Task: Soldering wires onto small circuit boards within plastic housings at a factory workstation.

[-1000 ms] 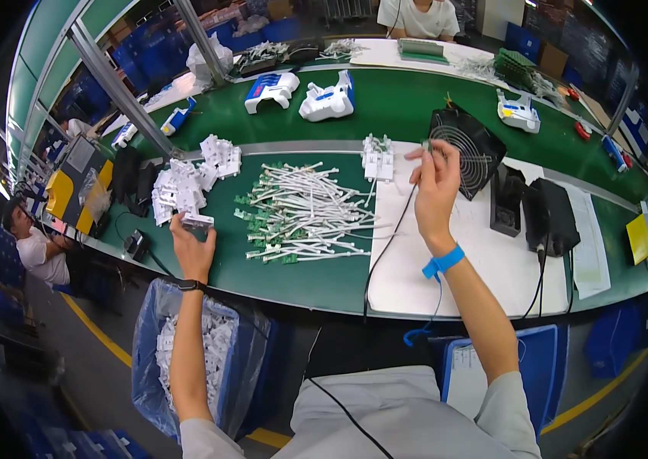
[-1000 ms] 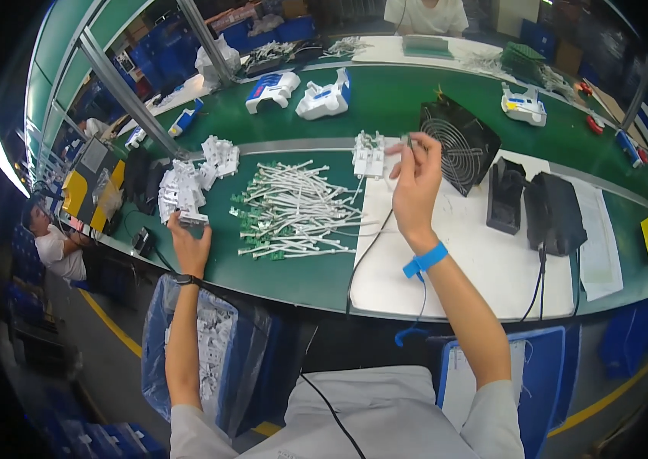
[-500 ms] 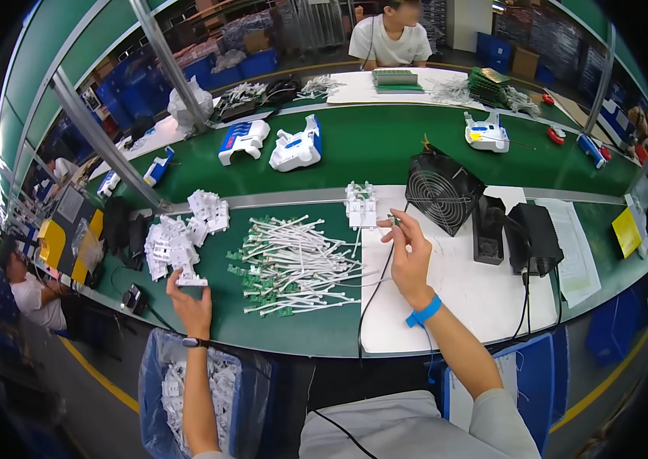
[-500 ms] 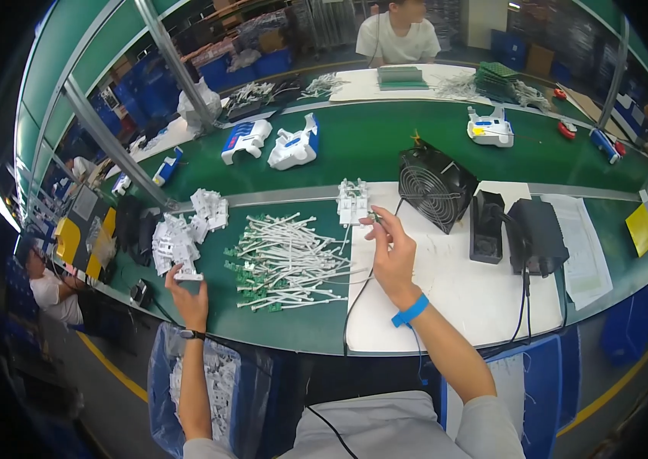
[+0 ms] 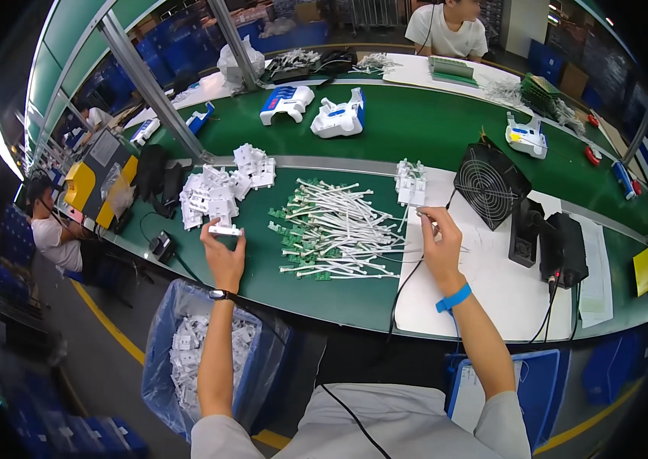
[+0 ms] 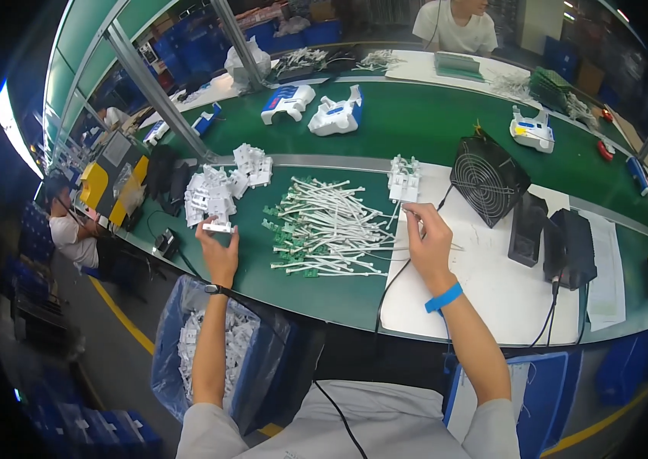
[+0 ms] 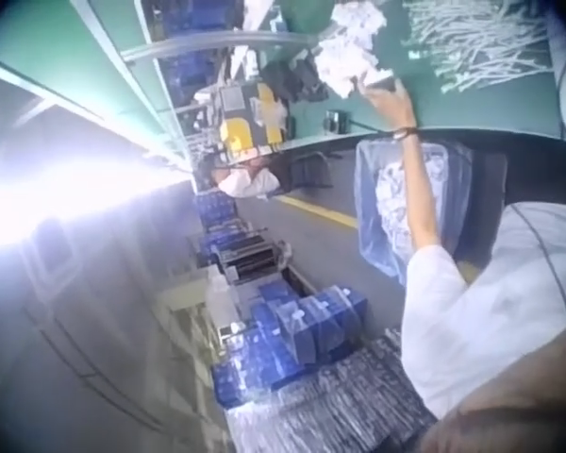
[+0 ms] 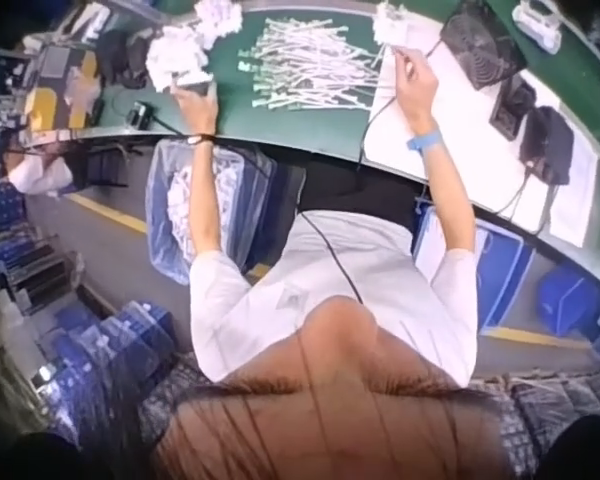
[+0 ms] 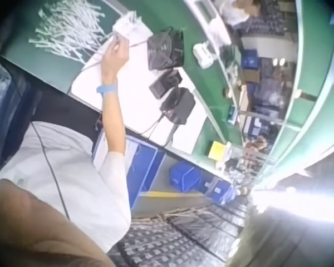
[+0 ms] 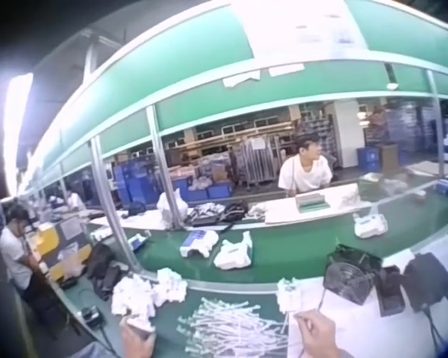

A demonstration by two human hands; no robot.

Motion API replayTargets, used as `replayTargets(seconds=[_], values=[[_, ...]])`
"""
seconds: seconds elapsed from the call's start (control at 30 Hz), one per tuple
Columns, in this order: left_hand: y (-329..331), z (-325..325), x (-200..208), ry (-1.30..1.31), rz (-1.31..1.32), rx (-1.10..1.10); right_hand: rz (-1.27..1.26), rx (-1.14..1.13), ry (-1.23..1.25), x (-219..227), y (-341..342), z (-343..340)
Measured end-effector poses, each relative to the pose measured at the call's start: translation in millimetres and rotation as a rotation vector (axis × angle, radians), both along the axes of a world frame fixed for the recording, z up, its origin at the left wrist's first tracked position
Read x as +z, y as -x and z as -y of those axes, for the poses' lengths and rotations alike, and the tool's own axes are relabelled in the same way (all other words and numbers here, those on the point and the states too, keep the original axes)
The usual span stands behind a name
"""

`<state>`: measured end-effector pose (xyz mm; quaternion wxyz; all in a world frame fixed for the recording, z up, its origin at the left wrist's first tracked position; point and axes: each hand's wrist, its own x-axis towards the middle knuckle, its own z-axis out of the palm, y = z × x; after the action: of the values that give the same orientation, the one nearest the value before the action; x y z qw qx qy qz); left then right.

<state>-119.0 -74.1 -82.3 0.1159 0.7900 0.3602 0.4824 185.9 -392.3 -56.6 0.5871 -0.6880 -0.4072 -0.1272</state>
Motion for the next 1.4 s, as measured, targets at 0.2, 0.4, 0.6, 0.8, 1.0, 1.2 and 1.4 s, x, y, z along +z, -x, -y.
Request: replayTargets(seconds=[0.2, 0.4, 0.6, 0.8, 1.0, 1.2, 1.4], values=[[4, 8, 5, 0.009, 0.067, -0.025, 0.094, -0.031, -0.094, 4, -3, 4], [9, 8, 5, 0.251, 0.246, -0.166, 0.082, 0.038, -0.08, 15, 9, 8], [-25, 108, 66, 0.488, 0.569, -0.511, 0.143, 0.062, -0.164, 30, 11, 23], [-48, 177, 77, 0.109, 0.265, -0.796, 0.482, 0.224, -0.264, 71, 39, 37], [-68, 212, 92, 0.127, 0.251, -1.002, -0.093, 0.544, -0.024, 108, 75, 46], [-74, 224, 99, 0.108, 0.201, -1.123, -0.769, 0.921, 0.349, 115, 57, 56], [-79, 211, 88, 0.286, 0.227, -1.283, -0.976, 1.057, 0.443, 112, 46, 55]])
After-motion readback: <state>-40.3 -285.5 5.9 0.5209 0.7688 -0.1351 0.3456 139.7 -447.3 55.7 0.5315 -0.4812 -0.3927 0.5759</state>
